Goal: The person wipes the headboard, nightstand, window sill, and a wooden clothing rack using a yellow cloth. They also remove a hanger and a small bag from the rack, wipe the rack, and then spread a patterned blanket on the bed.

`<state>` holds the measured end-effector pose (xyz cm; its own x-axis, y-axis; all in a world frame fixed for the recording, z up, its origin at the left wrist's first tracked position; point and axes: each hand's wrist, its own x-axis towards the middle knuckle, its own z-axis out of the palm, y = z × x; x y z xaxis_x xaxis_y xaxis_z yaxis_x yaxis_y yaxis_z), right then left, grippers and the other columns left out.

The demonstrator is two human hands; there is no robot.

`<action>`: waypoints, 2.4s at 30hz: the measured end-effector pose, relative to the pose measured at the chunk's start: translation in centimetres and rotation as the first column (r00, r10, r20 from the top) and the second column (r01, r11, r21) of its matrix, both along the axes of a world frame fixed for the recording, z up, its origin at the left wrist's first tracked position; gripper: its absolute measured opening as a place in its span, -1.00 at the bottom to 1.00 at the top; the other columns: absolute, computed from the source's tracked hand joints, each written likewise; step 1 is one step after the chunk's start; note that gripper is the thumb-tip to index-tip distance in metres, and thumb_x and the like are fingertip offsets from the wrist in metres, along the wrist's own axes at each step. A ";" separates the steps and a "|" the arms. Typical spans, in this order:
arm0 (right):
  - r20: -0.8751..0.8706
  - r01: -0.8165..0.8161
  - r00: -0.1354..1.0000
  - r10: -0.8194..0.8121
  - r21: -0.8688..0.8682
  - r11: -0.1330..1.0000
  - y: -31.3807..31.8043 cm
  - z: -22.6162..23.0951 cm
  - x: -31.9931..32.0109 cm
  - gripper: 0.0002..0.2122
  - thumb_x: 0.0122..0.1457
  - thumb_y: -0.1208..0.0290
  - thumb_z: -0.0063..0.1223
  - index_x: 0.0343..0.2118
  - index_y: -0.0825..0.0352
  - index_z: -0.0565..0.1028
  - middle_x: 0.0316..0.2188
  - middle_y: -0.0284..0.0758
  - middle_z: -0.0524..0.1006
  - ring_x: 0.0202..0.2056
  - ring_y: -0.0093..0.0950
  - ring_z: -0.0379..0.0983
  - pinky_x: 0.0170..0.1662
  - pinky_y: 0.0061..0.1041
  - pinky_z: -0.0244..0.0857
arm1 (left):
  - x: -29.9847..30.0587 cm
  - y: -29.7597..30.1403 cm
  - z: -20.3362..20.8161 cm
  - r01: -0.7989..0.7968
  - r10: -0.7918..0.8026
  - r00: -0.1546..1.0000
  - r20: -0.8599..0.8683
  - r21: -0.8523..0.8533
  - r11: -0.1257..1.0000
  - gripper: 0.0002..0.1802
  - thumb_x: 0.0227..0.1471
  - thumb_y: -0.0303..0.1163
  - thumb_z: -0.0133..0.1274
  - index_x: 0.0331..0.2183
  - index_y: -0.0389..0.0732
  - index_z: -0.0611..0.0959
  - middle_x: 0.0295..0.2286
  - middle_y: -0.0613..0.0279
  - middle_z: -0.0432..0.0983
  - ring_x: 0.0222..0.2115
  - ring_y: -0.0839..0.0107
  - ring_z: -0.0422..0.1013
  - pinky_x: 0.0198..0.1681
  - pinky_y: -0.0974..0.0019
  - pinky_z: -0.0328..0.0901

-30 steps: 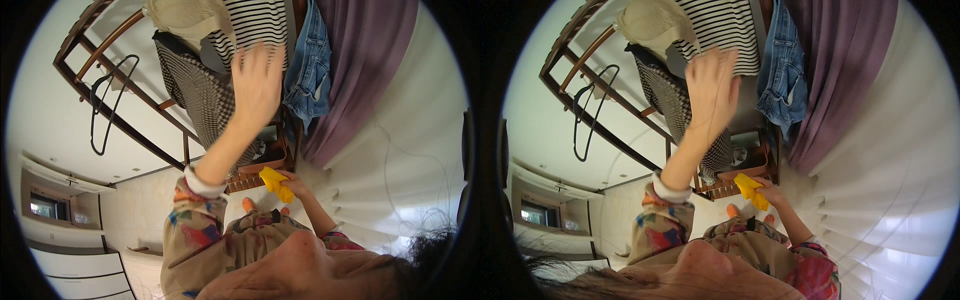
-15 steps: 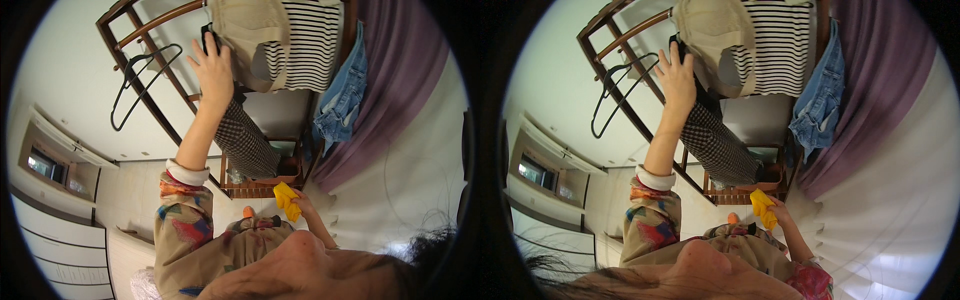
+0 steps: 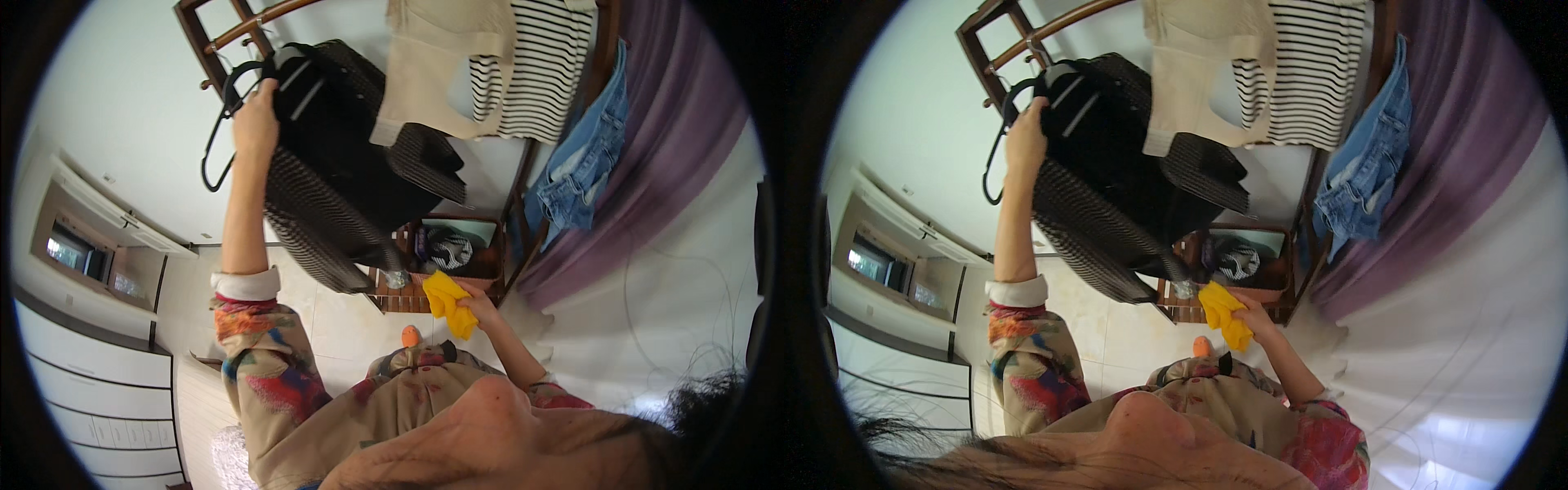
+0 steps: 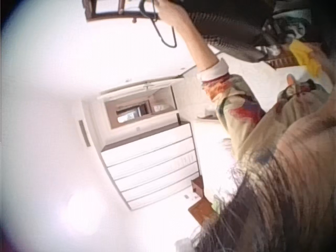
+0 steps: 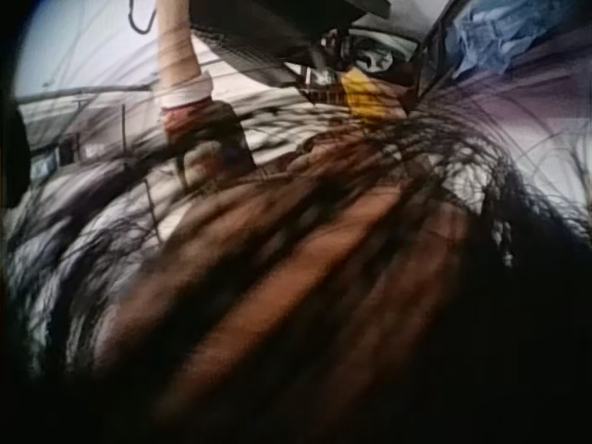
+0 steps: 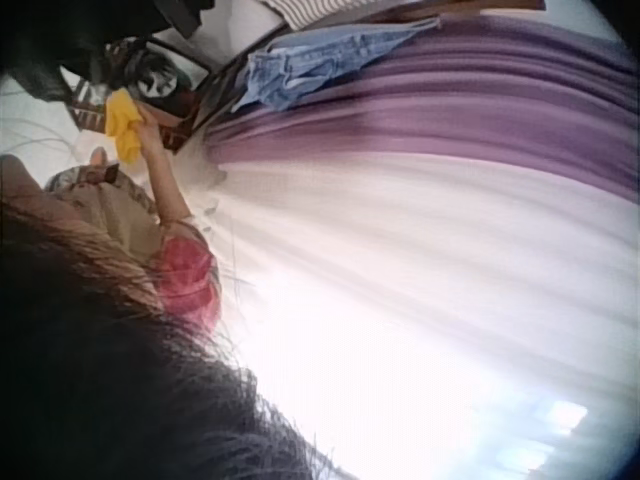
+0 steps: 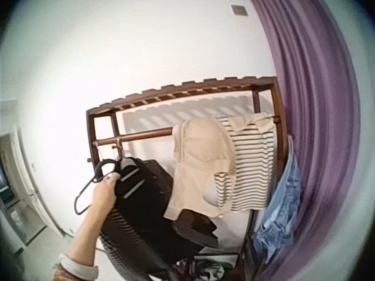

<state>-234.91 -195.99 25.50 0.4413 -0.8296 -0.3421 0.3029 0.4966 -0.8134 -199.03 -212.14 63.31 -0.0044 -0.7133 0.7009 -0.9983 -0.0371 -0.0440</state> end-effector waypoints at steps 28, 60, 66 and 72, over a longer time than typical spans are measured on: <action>-0.211 0.080 0.058 -0.976 -0.973 0.216 -31.7 2.8 -6.8 -0.66 -0.03 0.64 -0.07 -0.12 0.41 0.47 0.00 -0.06 0.36 0.02 -0.07 0.23 0.14 -0.26 0.09 | -8.4 -11.5 -16.6 0.396 -0.492 0.828 0.269 0.340 0.853 -0.25 -0.18 -0.23 0.26 0.07 -0.20 0.39 0.06 0.17 0.32 0.16 0.18 0.10 0.23 -0.19 -0.16; -0.515 0.529 0.492 -0.702 -0.464 0.711 -23.1 -19.8 -0.4 -0.57 -0.07 0.87 -0.21 -0.18 0.34 0.53 -0.24 -0.24 0.54 -0.25 -0.37 0.49 -0.20 -0.47 0.37 | -2.2 -8.0 -29.6 0.402 -0.431 0.901 -0.044 0.455 0.794 -0.50 -0.10 -0.51 0.13 -0.03 -0.17 0.51 0.06 0.15 0.32 0.16 0.21 0.12 0.24 -0.10 -0.10; -0.607 -0.184 -0.258 -0.752 -0.733 0.654 -32.5 -17.1 -10.7 -0.50 0.00 0.69 -0.04 0.05 0.16 0.42 0.14 -0.19 0.21 0.09 -0.07 0.13 0.10 -0.06 0.10 | -5.8 -7.2 -32.6 0.433 -0.442 0.892 -0.090 0.445 0.784 -0.49 -0.12 -0.51 0.12 -0.03 -0.17 0.49 0.06 0.15 0.31 0.15 0.18 0.12 0.22 -0.20 -0.11; -0.869 -0.223 -0.436 -0.233 -0.147 0.964 -38.9 -19.2 -11.8 -0.67 0.20 0.41 -0.14 0.03 0.23 0.43 0.14 -0.09 0.22 0.15 -0.09 0.14 0.12 -0.18 0.18 | -6.7 -4.6 -34.5 0.385 -0.361 0.921 -0.149 0.492 0.780 -0.44 -0.12 -0.53 0.13 0.00 -0.15 0.45 0.07 0.18 0.30 0.17 0.19 0.11 0.23 -0.19 -0.12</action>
